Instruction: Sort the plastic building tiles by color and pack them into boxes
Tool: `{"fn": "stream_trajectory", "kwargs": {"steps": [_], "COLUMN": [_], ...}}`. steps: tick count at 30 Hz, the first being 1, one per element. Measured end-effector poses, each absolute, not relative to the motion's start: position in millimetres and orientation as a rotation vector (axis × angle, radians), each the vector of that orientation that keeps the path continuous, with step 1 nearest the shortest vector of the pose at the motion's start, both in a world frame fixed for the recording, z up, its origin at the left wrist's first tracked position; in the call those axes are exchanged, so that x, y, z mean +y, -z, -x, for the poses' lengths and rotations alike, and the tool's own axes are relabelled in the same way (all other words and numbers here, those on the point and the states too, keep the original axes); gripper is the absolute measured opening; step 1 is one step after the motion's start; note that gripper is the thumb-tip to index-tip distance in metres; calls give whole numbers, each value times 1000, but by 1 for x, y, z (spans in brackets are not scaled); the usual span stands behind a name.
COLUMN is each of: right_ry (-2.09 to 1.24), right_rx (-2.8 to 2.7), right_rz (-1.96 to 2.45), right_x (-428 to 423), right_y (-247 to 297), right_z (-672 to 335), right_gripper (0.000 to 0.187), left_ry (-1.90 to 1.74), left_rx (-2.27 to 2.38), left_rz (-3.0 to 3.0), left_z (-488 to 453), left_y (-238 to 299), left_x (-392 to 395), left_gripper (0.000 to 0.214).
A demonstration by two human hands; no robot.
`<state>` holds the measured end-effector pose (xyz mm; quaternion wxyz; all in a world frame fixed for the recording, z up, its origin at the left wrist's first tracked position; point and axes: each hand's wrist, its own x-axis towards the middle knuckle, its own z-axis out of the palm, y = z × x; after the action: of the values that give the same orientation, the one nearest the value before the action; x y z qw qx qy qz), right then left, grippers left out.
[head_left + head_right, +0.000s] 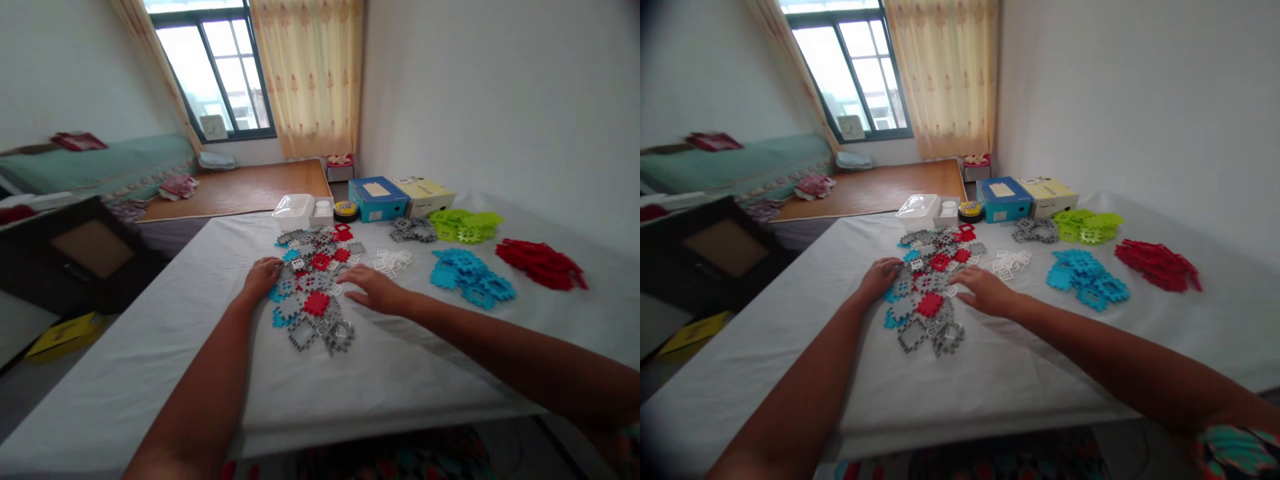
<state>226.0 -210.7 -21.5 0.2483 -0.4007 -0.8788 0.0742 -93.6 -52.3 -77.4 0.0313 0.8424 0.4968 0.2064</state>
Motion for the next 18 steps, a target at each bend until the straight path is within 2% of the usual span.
{"fn": "stream_trajectory", "kwargs": {"steps": [5,9,15,18], "right_ry": [-205,-234,-340,-235], "right_rx": [-2581,-2582,-2270,-2098], "right_rz": [1183,1202,1122,1246], "right_x": [-201,-196,-210,-221], "right_y": [29,27,12,7], "right_z": [-156,-151,-207,-273], "right_gripper": [44,34,40,37], "left_ry": [-669,-677,-663,-645], "left_rx": [1502,1505,1492,1484], "left_rz": [-2586,-2575,-2591,-2622], "left_z": [93,92,94,98], "left_y": [79,78,78,81], "left_x": [-52,-52,-50,-44], "left_gripper": [36,36,37,38]}}
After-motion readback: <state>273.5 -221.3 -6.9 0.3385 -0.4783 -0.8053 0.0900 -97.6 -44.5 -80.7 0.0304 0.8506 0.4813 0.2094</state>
